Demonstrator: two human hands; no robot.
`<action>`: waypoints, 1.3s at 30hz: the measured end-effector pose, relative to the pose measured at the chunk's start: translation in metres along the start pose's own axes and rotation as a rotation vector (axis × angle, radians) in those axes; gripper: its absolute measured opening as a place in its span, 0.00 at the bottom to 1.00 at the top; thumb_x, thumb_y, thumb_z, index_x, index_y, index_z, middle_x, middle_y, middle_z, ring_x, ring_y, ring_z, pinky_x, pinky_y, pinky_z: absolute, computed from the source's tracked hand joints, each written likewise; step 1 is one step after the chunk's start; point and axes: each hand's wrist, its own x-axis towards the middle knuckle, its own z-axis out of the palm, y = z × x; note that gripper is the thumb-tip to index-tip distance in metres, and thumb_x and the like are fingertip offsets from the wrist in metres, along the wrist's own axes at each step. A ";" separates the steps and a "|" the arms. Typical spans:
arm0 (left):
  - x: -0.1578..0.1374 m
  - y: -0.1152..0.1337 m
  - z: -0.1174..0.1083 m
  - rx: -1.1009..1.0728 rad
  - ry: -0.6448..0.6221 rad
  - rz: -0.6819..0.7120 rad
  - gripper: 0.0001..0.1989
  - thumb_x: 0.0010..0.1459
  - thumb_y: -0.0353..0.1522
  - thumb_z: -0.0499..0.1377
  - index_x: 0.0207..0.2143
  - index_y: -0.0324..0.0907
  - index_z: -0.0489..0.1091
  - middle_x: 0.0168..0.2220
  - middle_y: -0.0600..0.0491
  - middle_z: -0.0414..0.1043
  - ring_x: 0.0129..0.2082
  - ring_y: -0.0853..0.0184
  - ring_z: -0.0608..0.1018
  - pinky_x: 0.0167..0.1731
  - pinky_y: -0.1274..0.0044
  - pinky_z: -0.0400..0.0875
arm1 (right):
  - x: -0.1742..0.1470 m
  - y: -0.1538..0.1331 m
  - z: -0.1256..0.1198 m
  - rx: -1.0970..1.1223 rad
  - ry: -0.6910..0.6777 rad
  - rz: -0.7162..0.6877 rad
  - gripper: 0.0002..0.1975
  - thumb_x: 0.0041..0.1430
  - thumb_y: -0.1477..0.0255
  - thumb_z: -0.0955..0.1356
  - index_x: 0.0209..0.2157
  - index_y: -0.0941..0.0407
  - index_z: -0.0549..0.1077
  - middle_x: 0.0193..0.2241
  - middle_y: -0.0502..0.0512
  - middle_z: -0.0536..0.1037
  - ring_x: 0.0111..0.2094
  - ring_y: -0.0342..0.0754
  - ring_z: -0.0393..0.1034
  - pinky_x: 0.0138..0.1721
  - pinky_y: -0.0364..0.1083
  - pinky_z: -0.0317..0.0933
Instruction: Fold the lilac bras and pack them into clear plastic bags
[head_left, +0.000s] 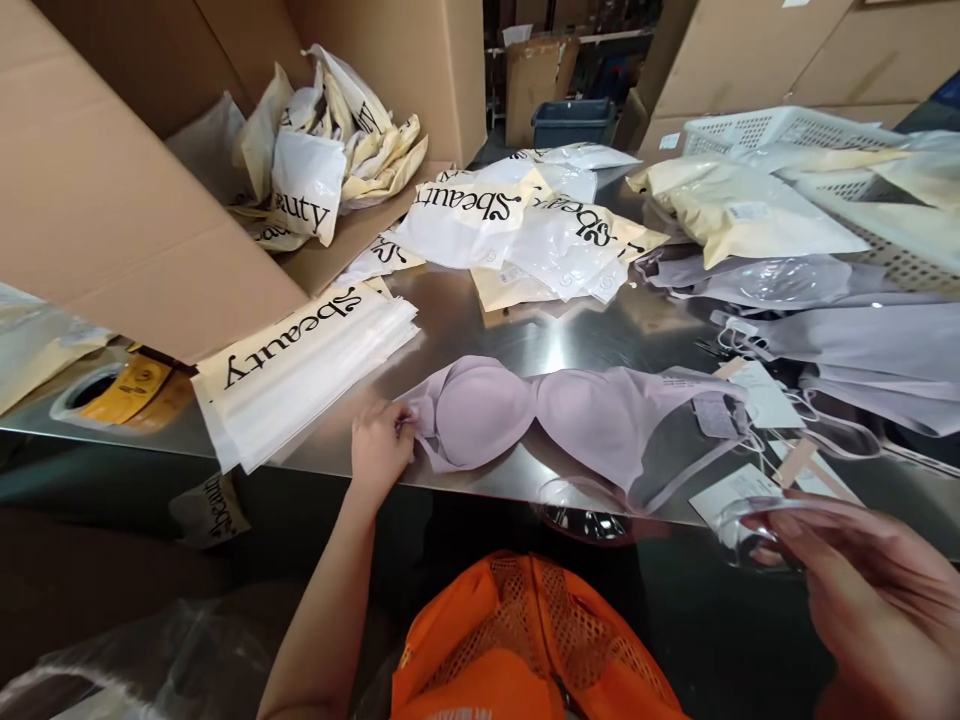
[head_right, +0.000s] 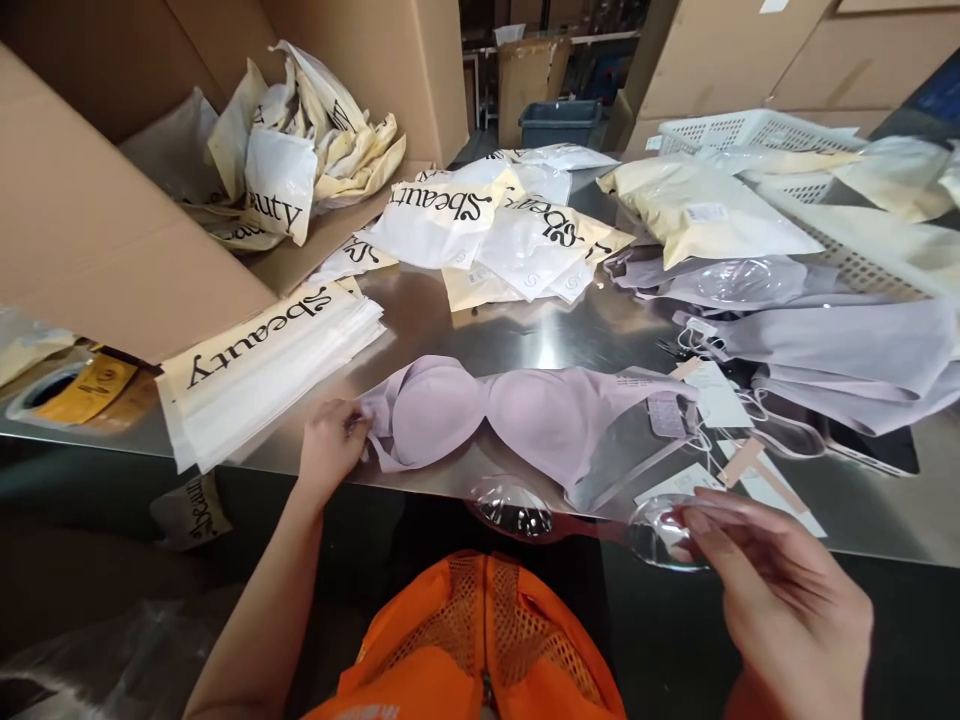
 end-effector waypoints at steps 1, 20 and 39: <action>0.006 -0.001 -0.003 -0.089 0.060 -0.057 0.08 0.56 0.39 0.58 0.28 0.44 0.70 0.28 0.50 0.71 0.34 0.58 0.74 0.38 0.69 0.67 | 0.000 0.001 0.000 -0.001 -0.005 0.001 0.12 0.41 0.69 0.78 0.31 0.52 0.80 0.31 0.57 0.79 0.27 0.51 0.72 0.23 0.50 0.66; 0.049 -0.053 -0.045 -0.461 0.530 -0.375 0.07 0.56 0.36 0.58 0.35 0.43 0.63 0.29 0.56 0.68 0.27 0.69 0.72 0.31 0.76 0.69 | 0.040 -0.013 0.053 0.184 -0.180 0.213 0.18 0.33 0.69 0.79 0.30 0.56 0.77 0.26 0.55 0.76 0.24 0.48 0.71 0.17 0.42 0.61; 0.117 0.043 0.050 -0.278 -0.759 0.370 0.14 0.59 0.40 0.55 0.32 0.47 0.80 0.31 0.52 0.79 0.32 0.62 0.78 0.37 0.73 0.71 | 0.028 0.035 0.124 0.151 -0.027 0.423 0.29 0.37 0.69 0.77 0.42 0.54 0.66 0.31 0.47 0.74 0.25 0.42 0.72 0.26 0.42 0.71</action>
